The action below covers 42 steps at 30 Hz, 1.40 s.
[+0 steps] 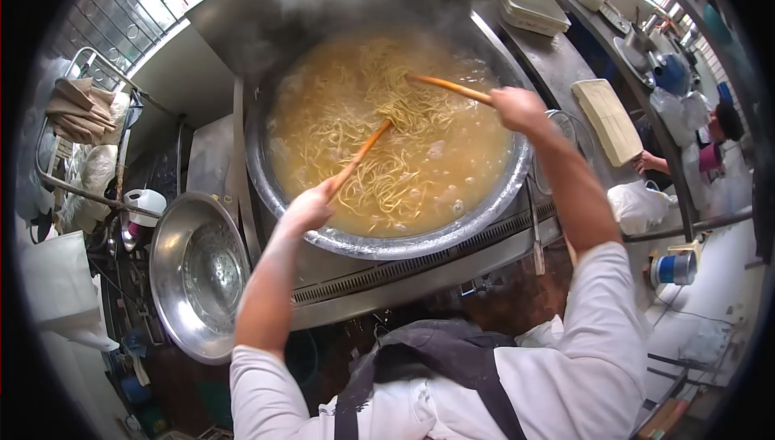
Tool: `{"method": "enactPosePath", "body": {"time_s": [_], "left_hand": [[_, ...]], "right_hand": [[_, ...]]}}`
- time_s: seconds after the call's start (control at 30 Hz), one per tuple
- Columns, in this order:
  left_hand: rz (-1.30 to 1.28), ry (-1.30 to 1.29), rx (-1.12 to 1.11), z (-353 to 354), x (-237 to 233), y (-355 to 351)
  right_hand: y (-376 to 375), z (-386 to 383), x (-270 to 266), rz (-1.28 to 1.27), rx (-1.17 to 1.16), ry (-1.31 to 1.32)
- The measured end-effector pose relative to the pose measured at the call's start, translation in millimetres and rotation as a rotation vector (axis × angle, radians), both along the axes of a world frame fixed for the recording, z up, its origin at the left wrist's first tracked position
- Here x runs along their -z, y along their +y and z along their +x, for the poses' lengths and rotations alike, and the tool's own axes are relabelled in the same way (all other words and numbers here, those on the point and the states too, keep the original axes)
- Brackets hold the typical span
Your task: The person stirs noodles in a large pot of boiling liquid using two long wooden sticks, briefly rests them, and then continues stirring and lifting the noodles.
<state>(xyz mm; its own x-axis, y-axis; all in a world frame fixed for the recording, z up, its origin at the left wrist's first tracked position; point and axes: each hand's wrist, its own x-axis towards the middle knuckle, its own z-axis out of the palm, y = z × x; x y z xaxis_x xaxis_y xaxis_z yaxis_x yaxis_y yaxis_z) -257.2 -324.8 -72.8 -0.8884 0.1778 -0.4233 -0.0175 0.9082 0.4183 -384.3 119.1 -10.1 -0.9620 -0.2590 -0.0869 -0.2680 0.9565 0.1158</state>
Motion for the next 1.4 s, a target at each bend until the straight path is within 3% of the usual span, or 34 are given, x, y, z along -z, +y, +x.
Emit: {"method": "enactPosePath", "body": {"time_s": [0.03,0.13,0.27,0.3,0.43,0.53,0.6,0.7,0.77,0.87,0.97,1.1,1.2,1.27,1.33,1.4], "left_hand": [[0.013,-0.133,-0.093,15.4,-32.8,-16.1],[0.117,-0.034,-0.023,69.1,-61.8,-104.2],[-0.176,-0.098,-0.022,120.5,-169.4,-105.4],[-0.238,-0.132,-0.023,128.3,-178.0,-98.5],[-0.302,-0.178,0.074,136.9,-163.4,-76.3],[-0.268,-0.187,0.164,115.7,-111.1,-45.0],[-0.218,-0.206,0.209,93.6,-71.6,-15.8],[-0.118,-0.065,0.303,65.1,-14.0,26.6],[-0.130,-0.039,0.290,36.8,2.5,56.2],[-0.117,-0.090,0.220,-1.3,10.1,86.4],[-0.055,-0.099,0.195,-1.2,32.0,83.4],[0.070,-0.002,0.186,39.1,70.5,40.9],[0.078,-0.346,0.031,67.4,-3.8,41.5],[0.098,-0.253,0.093,83.4,13.5,25.6],[0.161,-0.112,0.180,100.7,29.3,12.7],[0.170,-0.180,0.159,119.8,12.4,13.6]], "right_hand": [[11.8,30.2,-33.2,0.014,0.071,-0.045],[77.5,111.4,-97.4,-0.022,0.123,-0.138],[116.2,225.7,-164.5,0.064,0.312,-0.043],[109.0,243.8,-179.0,0.115,0.360,-0.076],[93.0,278.5,-160.4,0.219,0.400,-0.134],[89.0,258.5,-61.3,0.087,0.436,-0.305],[74.2,229.7,22.1,-0.002,0.297,-0.228],[26.3,161.5,117.4,-0.226,0.291,-0.142],[-22.1,112.7,133.5,-0.310,0.421,-0.190],[-64.8,37.3,189.2,-0.355,0.423,-0.102],[-75.2,-2.0,179.2,-0.321,0.393,-0.112],[-43.5,23.6,118.5,-0.233,0.351,-0.191],[17.2,83.0,84.5,-0.140,0.266,-0.165],[54.8,137.3,56.1,-0.223,0.283,-0.096],[62.6,192.6,8.6,-0.121,0.363,-0.155],[82.0,250.4,-11.9,-0.126,0.402,-0.157]]}}
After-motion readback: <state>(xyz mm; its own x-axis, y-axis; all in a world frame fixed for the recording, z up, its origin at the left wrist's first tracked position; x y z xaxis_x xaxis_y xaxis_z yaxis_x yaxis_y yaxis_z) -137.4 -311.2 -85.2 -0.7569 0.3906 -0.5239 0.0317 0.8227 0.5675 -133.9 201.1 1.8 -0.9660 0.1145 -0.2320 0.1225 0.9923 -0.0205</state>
